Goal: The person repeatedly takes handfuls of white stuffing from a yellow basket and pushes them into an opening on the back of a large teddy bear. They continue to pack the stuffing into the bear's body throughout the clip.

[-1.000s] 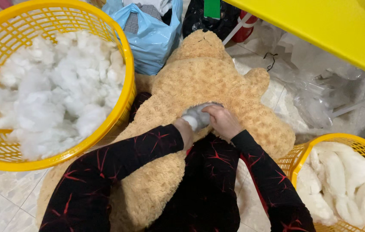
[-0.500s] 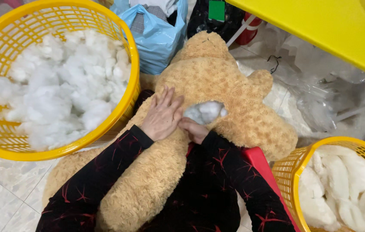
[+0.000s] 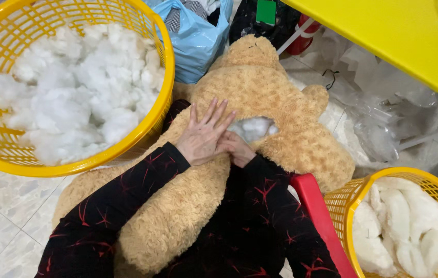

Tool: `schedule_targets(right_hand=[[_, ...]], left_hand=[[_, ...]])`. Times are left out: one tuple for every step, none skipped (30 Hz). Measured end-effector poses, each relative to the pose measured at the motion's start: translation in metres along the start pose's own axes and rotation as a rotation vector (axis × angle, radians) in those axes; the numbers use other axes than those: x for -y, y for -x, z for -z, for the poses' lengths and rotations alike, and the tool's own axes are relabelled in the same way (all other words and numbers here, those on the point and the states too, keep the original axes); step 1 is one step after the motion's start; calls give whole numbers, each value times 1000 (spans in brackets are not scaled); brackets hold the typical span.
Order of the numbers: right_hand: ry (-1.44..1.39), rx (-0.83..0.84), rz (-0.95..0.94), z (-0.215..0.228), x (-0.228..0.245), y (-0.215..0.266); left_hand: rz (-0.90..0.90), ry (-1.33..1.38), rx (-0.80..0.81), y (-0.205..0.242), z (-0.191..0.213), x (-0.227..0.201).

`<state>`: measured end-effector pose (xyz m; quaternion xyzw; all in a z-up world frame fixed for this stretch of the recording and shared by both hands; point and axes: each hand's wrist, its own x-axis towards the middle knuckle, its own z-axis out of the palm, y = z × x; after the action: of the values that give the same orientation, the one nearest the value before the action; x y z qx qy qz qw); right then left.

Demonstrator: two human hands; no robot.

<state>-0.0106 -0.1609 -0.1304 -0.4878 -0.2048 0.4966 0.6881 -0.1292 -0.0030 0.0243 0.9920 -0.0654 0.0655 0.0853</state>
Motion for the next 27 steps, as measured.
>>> schedule_targets(right_hand=[[-149,32,-78,-2,-4,-2],[-297,69,-151,-3,-5,-8],[-283,76,-174,-3,-2,-13],[-270,81,-199,-3,2,-14],[-256,87,-223,-4,8,-14],[99,78,-171,-3,17,-10],[454,66,-116,-1,32,-6],[813,50,-55,-2,49,-1],[1123,-73,-68,-2,64,18],[1427,-207,-86,-2,79,43],[1565,-321,126,-3,94,54],[1692,-433,342,0,109,68],[1789,-517,382,2,121,78],[1889,-594,427,6,131,87],[1934,-623,380,10,137,97],[1976,-654,337,14,141,104],[2016,-685,294,18,141,110],[2003,-683,289,22,139,115],[1989,-682,283,26,136,121],[1973,-680,279,31,133,125],[1971,-665,266,37,133,126],[1957,-648,249,39,127,126],[1942,-631,232,40,122,124],[1888,-600,216,39,117,124],[1835,-569,199,37,114,123],[1791,-540,196,37,117,119],[1812,-536,140,35,120,117]], left_hand=[[0,40,-19,1,2,-3],[-1,74,-41,1,5,-2],[-2,108,-62,0,8,-2],[-27,113,-70,0,9,-1],[-53,117,-77,0,9,-1],[-79,127,-80,1,8,-1],[-71,117,-81,1,6,-1],[-66,109,-87,-2,4,-2],[-60,101,-93,-6,2,-4],[-87,34,-77,-12,0,-9],[-113,-33,-61,-19,-3,-15],[-140,-98,-45,-26,-6,-23],[-99,44,23,-34,-9,-34],[-53,186,87,-42,-14,-48],[-7,329,152,-50,-18,-62],[12,385,240,-59,-22,-73],[33,439,327,-66,-28,-83],[58,493,409,-72,-35,-88],[12,410,423,-73,-44,-91],[-31,325,435,-73,-54,-93],[-74,239,447,-74,-65,-92],[-57,199,473,-73,-76,-84],[-41,159,499,-74,-86,-74],[-29,121,530,-74,-95,-66],[-51,117,450,-74,-101,-58],[-74,107,355,-79,-102,-50],[-98,97,261,-83,-101,-46]])
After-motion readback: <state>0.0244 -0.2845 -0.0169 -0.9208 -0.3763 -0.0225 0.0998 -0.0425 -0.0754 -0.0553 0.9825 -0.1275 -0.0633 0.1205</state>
